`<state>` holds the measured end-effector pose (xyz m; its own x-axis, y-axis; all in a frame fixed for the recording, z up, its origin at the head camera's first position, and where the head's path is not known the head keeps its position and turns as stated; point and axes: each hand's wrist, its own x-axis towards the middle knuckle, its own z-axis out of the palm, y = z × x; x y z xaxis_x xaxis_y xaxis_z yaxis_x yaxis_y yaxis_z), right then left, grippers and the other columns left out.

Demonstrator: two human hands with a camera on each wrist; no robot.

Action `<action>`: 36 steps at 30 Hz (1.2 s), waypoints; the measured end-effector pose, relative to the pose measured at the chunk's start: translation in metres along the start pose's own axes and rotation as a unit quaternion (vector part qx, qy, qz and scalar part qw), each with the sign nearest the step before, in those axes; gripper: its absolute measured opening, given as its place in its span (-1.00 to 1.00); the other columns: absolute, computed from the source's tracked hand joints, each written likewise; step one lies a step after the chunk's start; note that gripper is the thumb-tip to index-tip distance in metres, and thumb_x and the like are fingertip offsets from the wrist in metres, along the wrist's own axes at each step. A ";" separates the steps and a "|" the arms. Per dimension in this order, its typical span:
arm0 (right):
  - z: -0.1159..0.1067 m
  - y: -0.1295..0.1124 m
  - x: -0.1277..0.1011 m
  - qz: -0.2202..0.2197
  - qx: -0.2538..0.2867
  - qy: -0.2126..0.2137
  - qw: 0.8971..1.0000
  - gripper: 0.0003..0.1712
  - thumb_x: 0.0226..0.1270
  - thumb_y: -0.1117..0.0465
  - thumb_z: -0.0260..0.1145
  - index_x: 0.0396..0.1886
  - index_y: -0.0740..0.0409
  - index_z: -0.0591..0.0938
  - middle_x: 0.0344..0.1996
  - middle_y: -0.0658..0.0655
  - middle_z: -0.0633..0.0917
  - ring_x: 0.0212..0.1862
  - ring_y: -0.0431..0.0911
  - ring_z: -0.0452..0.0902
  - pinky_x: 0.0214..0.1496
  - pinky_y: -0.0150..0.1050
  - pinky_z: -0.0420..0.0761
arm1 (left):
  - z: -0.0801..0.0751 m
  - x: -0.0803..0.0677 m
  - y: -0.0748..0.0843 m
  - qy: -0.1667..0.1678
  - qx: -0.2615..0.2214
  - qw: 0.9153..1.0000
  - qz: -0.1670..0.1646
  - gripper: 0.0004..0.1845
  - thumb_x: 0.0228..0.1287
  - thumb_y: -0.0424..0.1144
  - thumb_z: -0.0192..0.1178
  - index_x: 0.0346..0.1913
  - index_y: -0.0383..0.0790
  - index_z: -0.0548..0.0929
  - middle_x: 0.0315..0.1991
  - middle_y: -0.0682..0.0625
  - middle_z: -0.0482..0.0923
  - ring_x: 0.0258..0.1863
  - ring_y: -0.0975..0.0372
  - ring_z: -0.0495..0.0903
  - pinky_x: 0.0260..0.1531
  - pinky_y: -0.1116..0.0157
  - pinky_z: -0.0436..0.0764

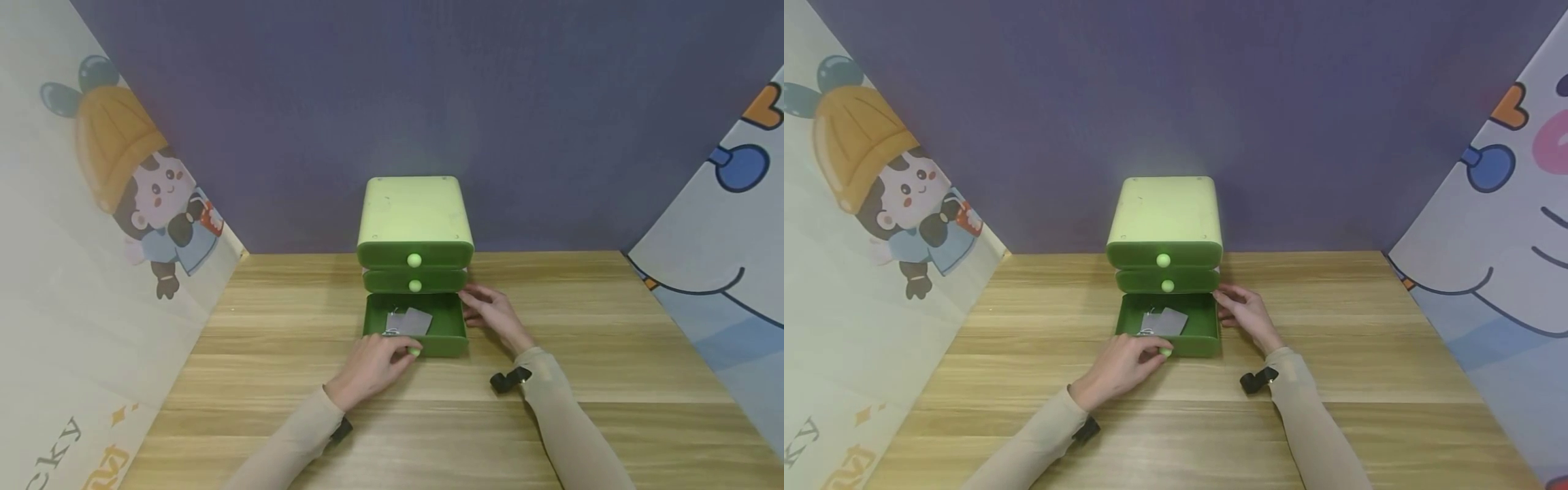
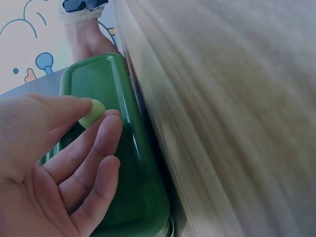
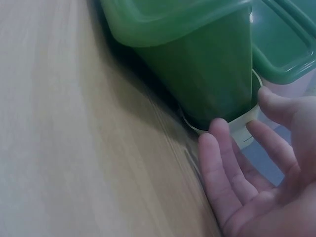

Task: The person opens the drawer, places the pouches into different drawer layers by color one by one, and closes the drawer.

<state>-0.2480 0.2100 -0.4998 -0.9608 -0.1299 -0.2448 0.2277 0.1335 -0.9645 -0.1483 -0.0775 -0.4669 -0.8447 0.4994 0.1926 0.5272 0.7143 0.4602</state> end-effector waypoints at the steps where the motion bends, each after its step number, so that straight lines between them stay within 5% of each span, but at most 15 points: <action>1: 0.000 0.000 0.000 0.001 -0.002 0.001 1.000 -0.19 0.57 -0.02 0.37 0.63 0.21 0.33 0.43 0.43 0.53 -0.22 -0.21 0.75 -0.06 -0.27 0.81 | 0.000 0.000 0.000 0.001 -0.001 1.000 0.001 -0.81 0.49 -0.12 0.36 0.06 0.06 0.84 -0.45 0.20 0.75 -0.69 0.51 0.27 -0.62 0.47 0.33; 7: 0.001 -0.001 -0.002 0.002 -0.007 0.007 1.000 -0.21 0.56 -0.01 0.38 0.62 0.19 0.36 0.32 0.40 0.60 -0.33 -0.22 0.73 -0.11 -0.28 0.81 | 0.000 0.001 -0.001 0.001 -0.003 1.000 -0.004 -0.82 0.50 -0.11 0.35 0.06 0.07 0.84 -0.37 0.17 0.81 -0.64 0.52 0.36 -0.57 0.49 0.39; 12: 0.001 -0.001 -0.002 0.001 0.002 0.005 1.000 -0.22 0.57 0.00 0.37 0.62 0.21 0.36 0.47 0.40 0.51 -0.34 -0.24 0.73 -0.12 -0.30 0.81 | 0.001 0.002 -0.002 0.010 0.002 1.000 0.000 -0.82 0.48 -0.12 0.37 0.04 0.08 0.85 -0.34 0.18 0.82 -0.64 0.51 0.32 -0.59 0.47 0.35; 36: 0.002 0.000 0.000 -0.001 0.004 0.005 1.000 -0.25 0.57 0.01 0.37 0.59 0.21 0.39 0.50 0.39 0.48 -0.27 -0.20 0.76 -0.09 -0.26 0.81 | 0.001 0.008 0.000 -0.006 0.003 1.000 -0.016 -0.79 0.50 -0.12 0.35 0.09 0.10 0.83 -0.46 0.23 0.72 -0.71 0.50 0.20 -0.65 0.45 0.27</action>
<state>-0.2475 0.2078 -0.4995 -0.9625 -0.1210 -0.2427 0.2278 0.1249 -0.9657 -0.1548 -0.0730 -0.4663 -0.8598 0.4823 0.1678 0.5008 0.7322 0.4615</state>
